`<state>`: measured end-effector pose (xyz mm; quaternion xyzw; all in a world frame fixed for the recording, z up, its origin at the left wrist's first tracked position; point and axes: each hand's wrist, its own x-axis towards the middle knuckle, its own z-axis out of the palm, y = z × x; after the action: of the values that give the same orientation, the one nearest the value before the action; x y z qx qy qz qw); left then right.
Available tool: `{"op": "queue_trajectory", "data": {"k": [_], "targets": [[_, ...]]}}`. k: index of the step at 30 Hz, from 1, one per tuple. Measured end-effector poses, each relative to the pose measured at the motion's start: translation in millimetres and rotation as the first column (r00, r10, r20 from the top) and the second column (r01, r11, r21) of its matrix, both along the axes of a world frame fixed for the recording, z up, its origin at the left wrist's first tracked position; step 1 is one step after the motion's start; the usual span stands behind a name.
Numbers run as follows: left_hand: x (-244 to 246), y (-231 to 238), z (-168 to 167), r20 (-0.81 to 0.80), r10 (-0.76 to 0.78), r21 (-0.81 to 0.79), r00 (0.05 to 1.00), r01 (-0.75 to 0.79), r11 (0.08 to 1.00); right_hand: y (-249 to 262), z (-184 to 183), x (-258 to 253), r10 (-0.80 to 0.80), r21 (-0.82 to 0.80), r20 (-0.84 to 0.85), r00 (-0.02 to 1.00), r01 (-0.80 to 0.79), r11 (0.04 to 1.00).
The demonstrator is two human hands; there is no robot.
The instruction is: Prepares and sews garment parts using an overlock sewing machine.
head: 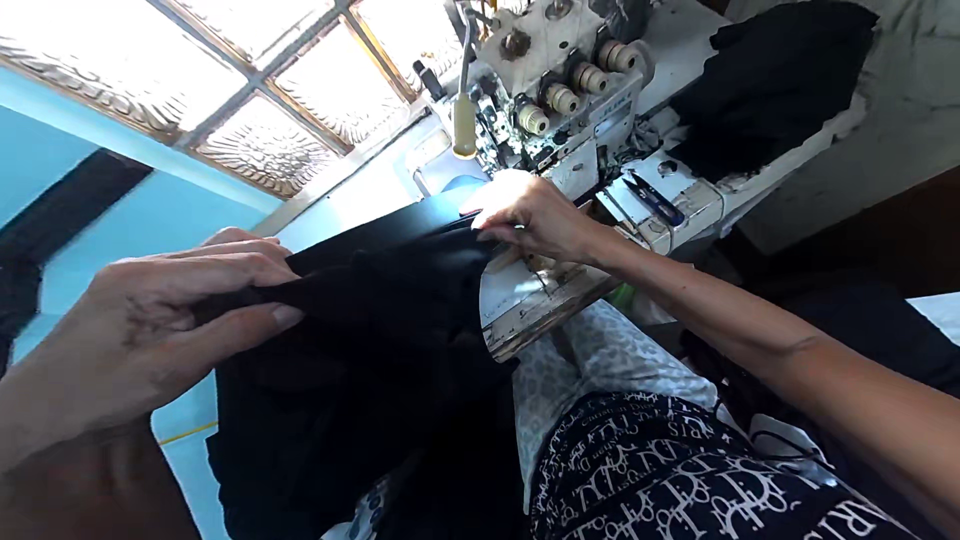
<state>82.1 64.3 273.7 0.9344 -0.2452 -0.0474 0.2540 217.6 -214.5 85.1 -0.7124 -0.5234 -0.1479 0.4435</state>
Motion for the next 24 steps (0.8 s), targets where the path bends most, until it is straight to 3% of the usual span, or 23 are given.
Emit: {"op": "queue_trajectory", "data": {"k": [3,6,10,14,18,24], "targets": [[6,13,-7,0.046,0.006,-0.026,0.999,-0.005,1.000,2,3,-3,0.030,0.057,-0.027,0.999,-0.028,0.998],[11,8,-6,0.076,0.156,0.100,0.985,-0.164,0.981,-8,0,-3,0.077,0.097,-0.073,0.994,-0.070,0.993],[23,-25,-5,0.072,0.303,0.235,0.950,-0.311,0.921,-34,2,-6,0.091,-0.010,-0.120,0.989,-0.093,0.996],[39,-20,-25,0.189,0.063,0.207,0.980,-0.102,0.973,-58,0,-15,0.161,-0.179,-0.151,0.975,-0.187,0.966],[43,-33,-33,0.231,-0.134,0.219,0.964,0.082,0.972,-72,-3,-38,0.166,-0.204,-0.109,0.980,-0.186,0.961],[52,-34,-47,0.331,-0.158,0.301,0.930,0.054,0.952,-70,-14,-44,0.074,-0.130,-0.158,0.985,-0.095,0.987]]}}
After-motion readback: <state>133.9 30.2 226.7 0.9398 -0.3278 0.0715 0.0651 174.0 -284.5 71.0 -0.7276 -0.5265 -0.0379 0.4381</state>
